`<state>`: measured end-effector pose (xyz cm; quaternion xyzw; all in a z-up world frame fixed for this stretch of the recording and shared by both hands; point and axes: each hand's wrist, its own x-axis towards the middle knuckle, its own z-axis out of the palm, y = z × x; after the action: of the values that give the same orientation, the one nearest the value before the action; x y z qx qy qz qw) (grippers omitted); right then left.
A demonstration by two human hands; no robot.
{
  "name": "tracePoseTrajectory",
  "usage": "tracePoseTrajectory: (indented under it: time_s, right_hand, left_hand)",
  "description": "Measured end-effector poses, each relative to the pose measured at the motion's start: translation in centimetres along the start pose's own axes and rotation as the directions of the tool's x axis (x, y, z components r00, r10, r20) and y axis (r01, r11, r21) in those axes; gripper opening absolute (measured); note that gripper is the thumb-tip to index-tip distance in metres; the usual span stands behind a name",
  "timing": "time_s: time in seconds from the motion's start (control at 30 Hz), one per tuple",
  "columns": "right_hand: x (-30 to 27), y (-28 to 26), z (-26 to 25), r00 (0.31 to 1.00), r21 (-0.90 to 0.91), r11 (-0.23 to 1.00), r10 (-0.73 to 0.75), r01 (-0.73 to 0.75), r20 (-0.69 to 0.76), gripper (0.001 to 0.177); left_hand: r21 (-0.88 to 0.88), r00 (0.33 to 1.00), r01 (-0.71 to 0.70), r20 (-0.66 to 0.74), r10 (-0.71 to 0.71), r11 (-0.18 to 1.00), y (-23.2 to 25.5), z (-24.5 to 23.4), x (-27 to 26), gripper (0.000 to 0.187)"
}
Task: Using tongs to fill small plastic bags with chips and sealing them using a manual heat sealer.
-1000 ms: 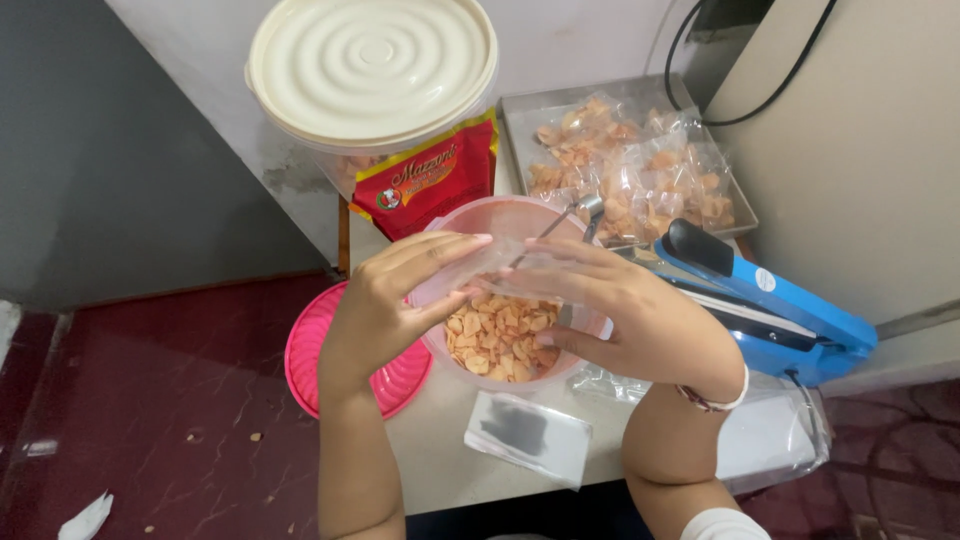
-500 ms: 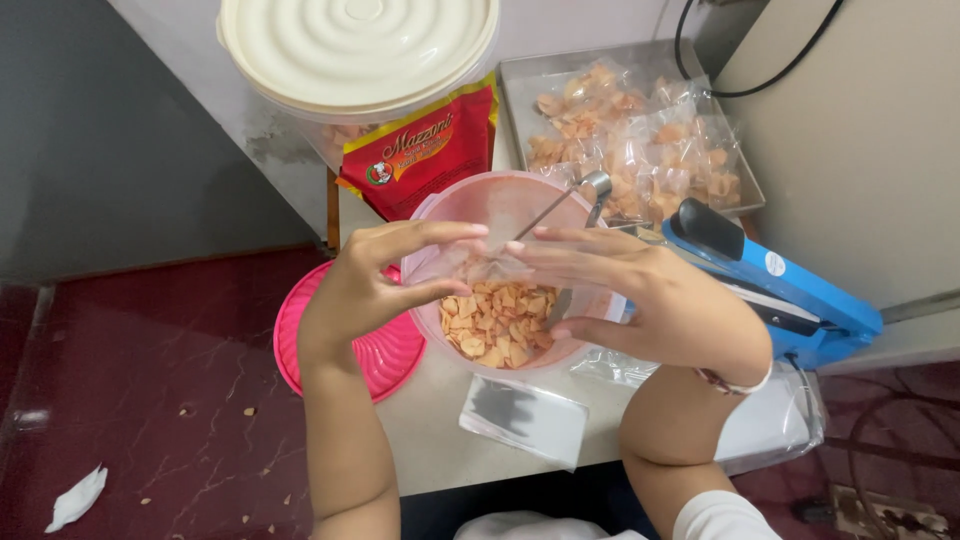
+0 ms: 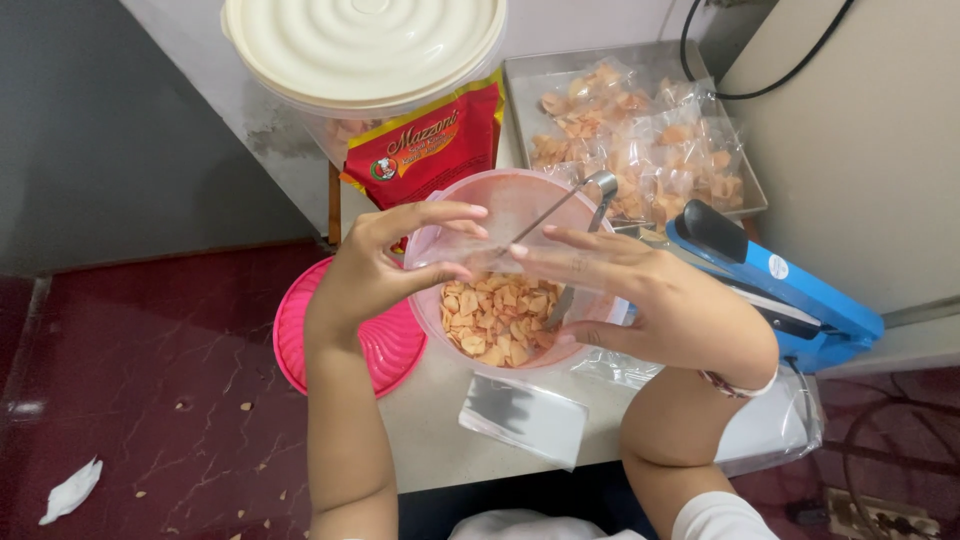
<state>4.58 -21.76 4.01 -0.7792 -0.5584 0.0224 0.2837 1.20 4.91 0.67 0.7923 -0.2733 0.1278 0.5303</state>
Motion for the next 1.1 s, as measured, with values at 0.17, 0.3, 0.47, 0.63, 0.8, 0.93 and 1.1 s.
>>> tracePoseTrajectory:
  time_s: [0.17, 0.3, 0.47, 0.63, 0.8, 0.93, 1.1]
  right_hand:
    - [-0.5, 0.5, 0.0, 0.998, -0.041, 0.997, -0.063, 0.064, 0.027, 0.053]
    - [-0.2, 0.3, -0.2, 0.999, -0.025, 1.000, -0.010, 0.011, 0.041, 0.056]
    - [-0.5, 0.3, -0.2, 0.998, -0.056, 0.998, 0.006, -0.002, 0.056, 0.051]
    - [-0.7, 0.4, 0.5, 0.996, -0.159, 0.984, 0.090, -0.084, 0.029, 0.043]
    - [-0.3, -0.3, 1.1, 0.998, -0.098, 0.994, 0.053, -0.050, 0.030, 0.039]
    - [-0.5, -0.2, 1.4, 0.999, -0.140, 0.990, 0.032, -0.029, 0.014, 0.049]
    - [-0.1, -0.3, 1.5, 0.999, -0.127, 0.991, 0.041, -0.041, -0.003, 0.045]
  left_hand:
    - [-0.010, 1.000, -0.011, -0.005, 0.011, 1.000, -0.5, 0.1, 0.1, 0.044]
    - [0.020, 0.997, -0.069, -0.015, 0.070, 0.997, -0.7, 0.4, 0.1, 0.042]
    - [0.046, 0.998, -0.070, -0.002, 0.070, 0.996, 0.2, 0.6, 0.2, 0.044]
    - [0.348, 0.978, -0.175, 0.169, 0.122, 0.921, 0.6, 1.7, -0.2, 0.088]
    - [0.374, 0.984, -0.158, 0.131, 0.117, 0.914, 1.9, 3.2, 0.2, 0.058]
    - [0.360, 0.986, -0.151, 0.122, 0.114, 0.921, 1.4, 3.5, 0.1, 0.068]
    - [0.368, 0.989, -0.128, 0.122, 0.089, 0.921, 0.8, 3.6, 0.3, 0.065]
